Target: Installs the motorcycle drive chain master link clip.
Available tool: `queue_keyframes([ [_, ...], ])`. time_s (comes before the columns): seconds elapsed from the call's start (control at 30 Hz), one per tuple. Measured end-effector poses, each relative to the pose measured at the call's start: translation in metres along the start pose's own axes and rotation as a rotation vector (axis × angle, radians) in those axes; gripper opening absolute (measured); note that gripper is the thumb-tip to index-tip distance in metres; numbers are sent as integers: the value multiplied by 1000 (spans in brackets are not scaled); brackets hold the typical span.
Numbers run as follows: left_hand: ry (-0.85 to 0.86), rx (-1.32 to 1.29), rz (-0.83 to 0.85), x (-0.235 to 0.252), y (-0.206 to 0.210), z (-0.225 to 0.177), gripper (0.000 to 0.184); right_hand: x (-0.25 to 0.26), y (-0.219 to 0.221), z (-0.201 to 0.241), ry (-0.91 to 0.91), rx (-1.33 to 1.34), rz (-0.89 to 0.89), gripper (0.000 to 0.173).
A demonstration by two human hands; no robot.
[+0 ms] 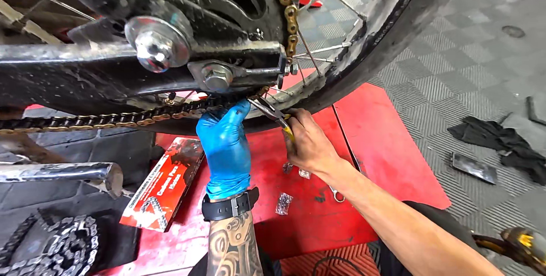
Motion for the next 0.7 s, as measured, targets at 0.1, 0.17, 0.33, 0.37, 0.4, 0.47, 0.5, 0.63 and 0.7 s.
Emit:
queue_keyframes([
  [0.1, 4, -24, 11, 0, 1, 0, 29, 2, -1, -2, -40, -30, -77, 25],
  [0.17, 4, -28, 19, 0, 1, 1, 28, 3, -4, -3, -45, -58, -122, 23],
  [0.33, 7, -29, 14, 1, 0, 1, 26, 3, -6, -2, -34, -89, -159, 25],
  [0.37, 7, -27, 14, 1, 0, 1, 26, 2, -6, -2, -32, -90, -165, 26],
  [0.4, 7, -27, 14, 1, 0, 1, 26, 2, -6, -2, -28, -91, -168, 26],
  [0.47, 5, -26, 10, 1, 0, 1, 24, 1, -5, -2, -17, -100, -159, 29],
  [0.5, 7, -26, 7, 1, 1, 1, 24, 1, -5, -2, -10, -104, -152, 30],
  [0.63, -8, -58, 23, 0, 2, 4, 25, 0, -8, 0, 13, -97, -144, 30],
  [0.7, -13, -71, 27, -1, 3, 4, 26, -1, -12, 1, 11, -86, -144, 32],
])
Point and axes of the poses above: each hand's wrist, its own x-axis towards the middle knuckle, its own y-axis out of the palm, z = x × y, the point moved 8 cm from there along x, towards the middle knuckle, and after that the axes turned 1 degree about y, right-handed, at the moved point
